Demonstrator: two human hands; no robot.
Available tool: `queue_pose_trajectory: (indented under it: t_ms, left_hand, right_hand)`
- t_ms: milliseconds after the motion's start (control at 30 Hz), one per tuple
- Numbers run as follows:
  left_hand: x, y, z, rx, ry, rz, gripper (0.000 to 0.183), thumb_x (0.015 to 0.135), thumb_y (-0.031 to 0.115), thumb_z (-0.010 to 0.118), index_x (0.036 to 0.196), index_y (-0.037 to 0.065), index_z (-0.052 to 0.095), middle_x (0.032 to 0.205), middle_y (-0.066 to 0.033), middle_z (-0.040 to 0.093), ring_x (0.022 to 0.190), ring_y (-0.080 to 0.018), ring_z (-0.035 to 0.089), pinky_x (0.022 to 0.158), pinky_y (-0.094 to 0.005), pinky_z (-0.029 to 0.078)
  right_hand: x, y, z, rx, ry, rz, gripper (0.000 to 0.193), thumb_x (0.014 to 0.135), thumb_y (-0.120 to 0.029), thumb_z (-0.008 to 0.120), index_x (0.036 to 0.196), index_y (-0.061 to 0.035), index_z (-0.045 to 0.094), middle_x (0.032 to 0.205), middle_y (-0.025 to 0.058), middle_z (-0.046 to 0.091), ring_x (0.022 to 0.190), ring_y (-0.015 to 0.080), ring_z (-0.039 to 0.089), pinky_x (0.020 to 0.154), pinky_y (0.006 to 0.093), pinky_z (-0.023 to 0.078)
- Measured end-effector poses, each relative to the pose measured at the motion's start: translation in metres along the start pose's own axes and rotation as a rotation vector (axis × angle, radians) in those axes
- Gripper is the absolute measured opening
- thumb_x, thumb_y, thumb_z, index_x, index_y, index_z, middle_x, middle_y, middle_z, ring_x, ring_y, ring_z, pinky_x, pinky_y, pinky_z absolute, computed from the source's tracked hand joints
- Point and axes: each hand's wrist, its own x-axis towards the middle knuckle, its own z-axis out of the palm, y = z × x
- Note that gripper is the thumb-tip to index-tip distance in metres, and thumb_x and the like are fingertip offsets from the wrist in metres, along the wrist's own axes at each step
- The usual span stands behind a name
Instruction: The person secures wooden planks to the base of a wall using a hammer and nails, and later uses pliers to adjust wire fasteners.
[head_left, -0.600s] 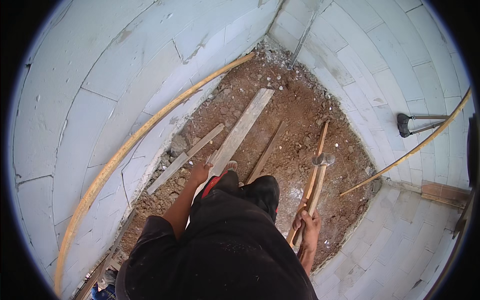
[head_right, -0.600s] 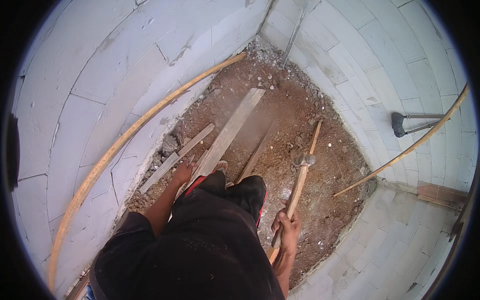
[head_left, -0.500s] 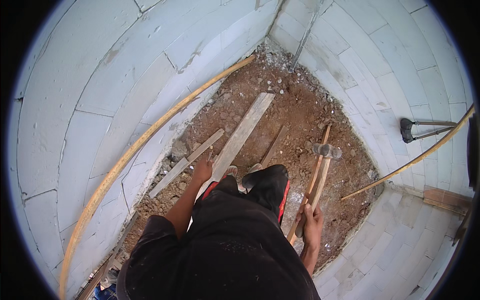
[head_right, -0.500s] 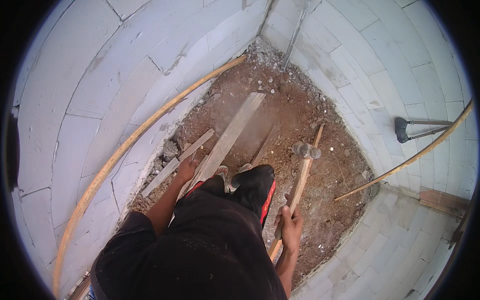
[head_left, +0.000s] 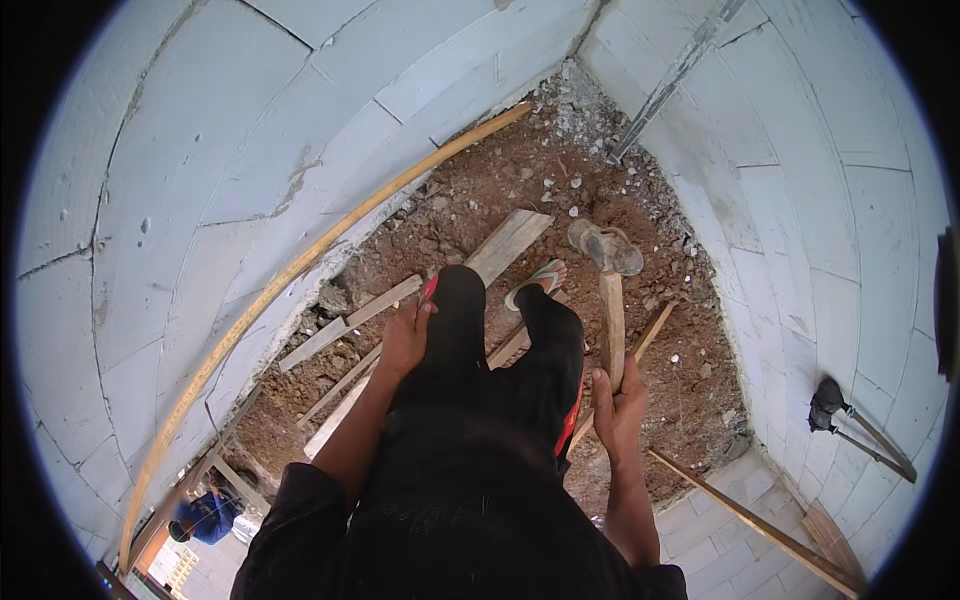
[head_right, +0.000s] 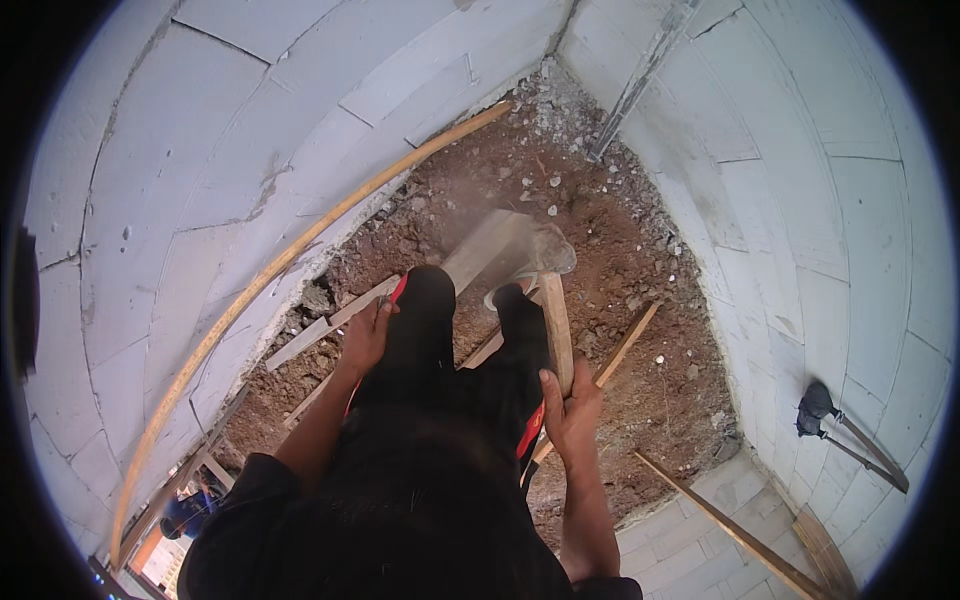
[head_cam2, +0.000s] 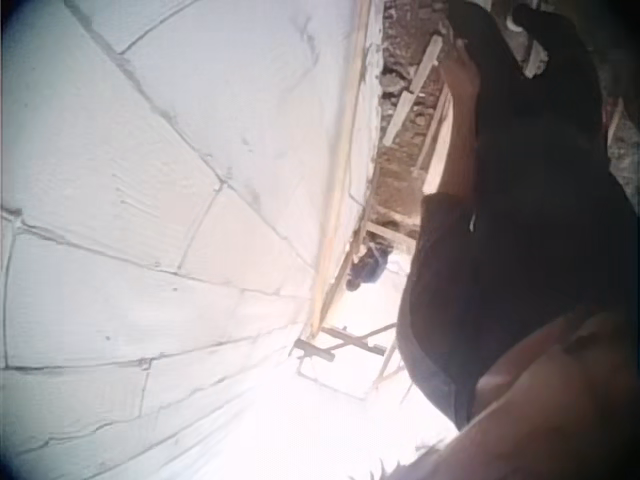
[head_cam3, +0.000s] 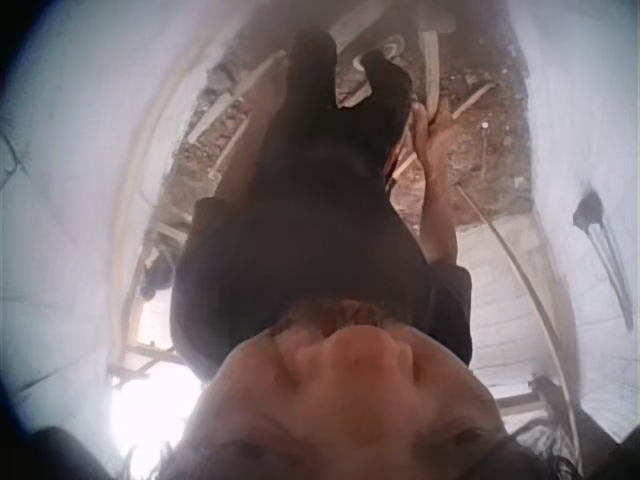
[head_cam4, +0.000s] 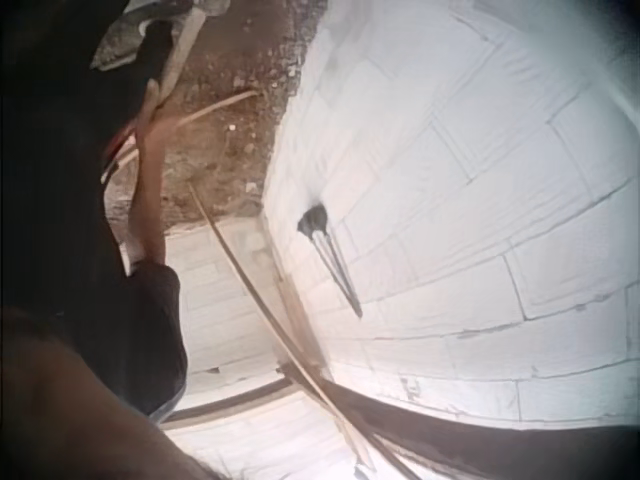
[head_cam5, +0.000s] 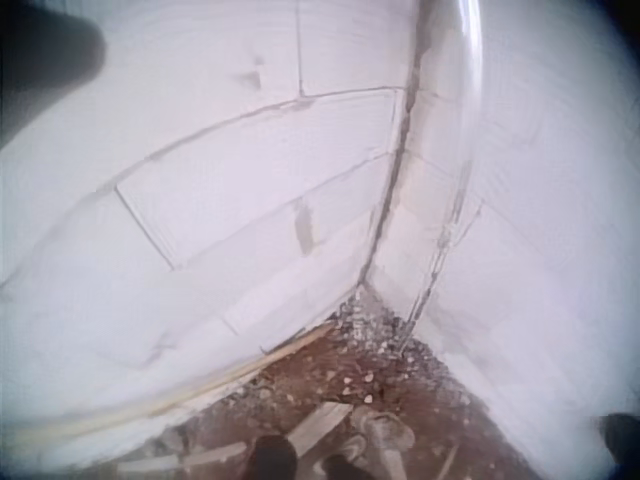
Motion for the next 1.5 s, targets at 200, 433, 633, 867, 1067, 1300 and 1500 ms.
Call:
queue_pose_trajectory:
  t_ms: [200, 433, 633, 867, 1067, 1300, 1500]
  left_hand:
    - [0.115, 0.074, 0.035, 0.121, 0.116, 0.02, 0.026, 0.103, 0.026, 0.056, 0.099, 0.003, 0.066, 0.084, -0.0207, 0.069, 0.076, -0.0422, 0.067, 0.066, -0.0485, 0.051]
    - [0.263, 0.032, 0.107, 0.371, 0.076, 0.226, 0.018, 0.097, 0.024, 0.064, 0.093, 0.007, 0.064, 0.076, -0.0159, 0.066, 0.067, -0.0371, 0.066, 0.061, -0.0471, 0.05]
    - [0.335, 0.02, 0.145, -0.004, 0.199, 0.53, 0.006, 0.086, 0.007, 0.068, 0.086, 0.006, 0.063, 0.065, -0.0079, 0.059, 0.051, -0.0274, 0.058, 0.048, -0.039, 0.044]
    - [0.358, -0.037, 0.187, -0.075, 0.352, 0.819, 0.013, 0.094, 0.019, 0.066, 0.087, 0.008, 0.064, 0.057, 0.0005, 0.05, 0.043, -0.017, 0.049, 0.044, -0.0321, 0.032]
    - [0.376, -0.052, 0.187, -0.109, 0.343, 0.918, 0.017, 0.095, 0.024, 0.068, 0.091, 0.008, 0.065, 0.057, 0.0007, 0.05, 0.044, -0.016, 0.049, 0.044, -0.0309, 0.032]
    - [0.404, -0.054, 0.206, -0.292, 0.313, 0.984, 0.011, 0.087, 0.014, 0.072, 0.088, 0.007, 0.064, 0.058, -0.0008, 0.049, 0.045, -0.0179, 0.05, 0.043, -0.0325, 0.034]
    - [0.396, -0.072, 0.196, -0.337, 0.28, 0.988, 0.015, 0.093, 0.019, 0.071, 0.088, 0.007, 0.065, 0.058, -0.0001, 0.049, 0.045, -0.0169, 0.051, 0.042, -0.0313, 0.034]
  right_hand:
    - [0.209, 0.017, -0.012, -0.084, -0.033, -0.132, 0.03, 0.101, -0.027, 0.063, 0.109, 0.0022, 0.059, 0.064, 0.0169, 0.058, 0.054, 0.0259, 0.058, 0.052, 0.0402, 0.043]
    - [0.406, 0.113, 0.098, -0.039, 0.086, -0.364, 0.033, 0.102, -0.03, 0.061, 0.107, 0.0022, 0.06, 0.061, 0.0153, 0.056, 0.05, 0.0231, 0.053, 0.05, 0.0377, 0.042]
    - [0.586, 0.238, 0.204, 0.038, 0.194, -0.469, 0.034, 0.102, -0.032, 0.061, 0.107, 0.0012, 0.059, 0.065, 0.0155, 0.059, 0.053, 0.0285, 0.058, 0.052, 0.0402, 0.045]
    - [0.71, 0.319, 0.317, -0.503, 0.037, -0.279, 0.051, 0.103, -0.04, 0.056, 0.118, 0.0087, 0.059, 0.069, 0.0302, 0.064, 0.066, 0.0488, 0.066, 0.058, 0.054, 0.051]
    - [0.658, 0.297, 0.332, -0.215, 0.176, -0.378, 0.045, 0.102, -0.039, 0.057, 0.109, 0.0056, 0.058, 0.076, 0.0319, 0.065, 0.075, 0.0508, 0.066, 0.065, 0.0551, 0.052]
    - [0.683, 0.349, 0.344, -0.427, 0.18, -0.24, 0.043, 0.102, -0.039, 0.056, 0.097, 0.0033, 0.059, 0.076, 0.0304, 0.065, 0.076, 0.0519, 0.065, 0.065, 0.0548, 0.05]
    - [0.633, 0.303, 0.345, -0.115, 0.27, -0.153, 0.046, 0.105, -0.037, 0.053, 0.111, 0.0071, 0.063, 0.068, 0.0195, 0.062, 0.063, 0.0271, 0.066, 0.058, 0.0425, 0.048]
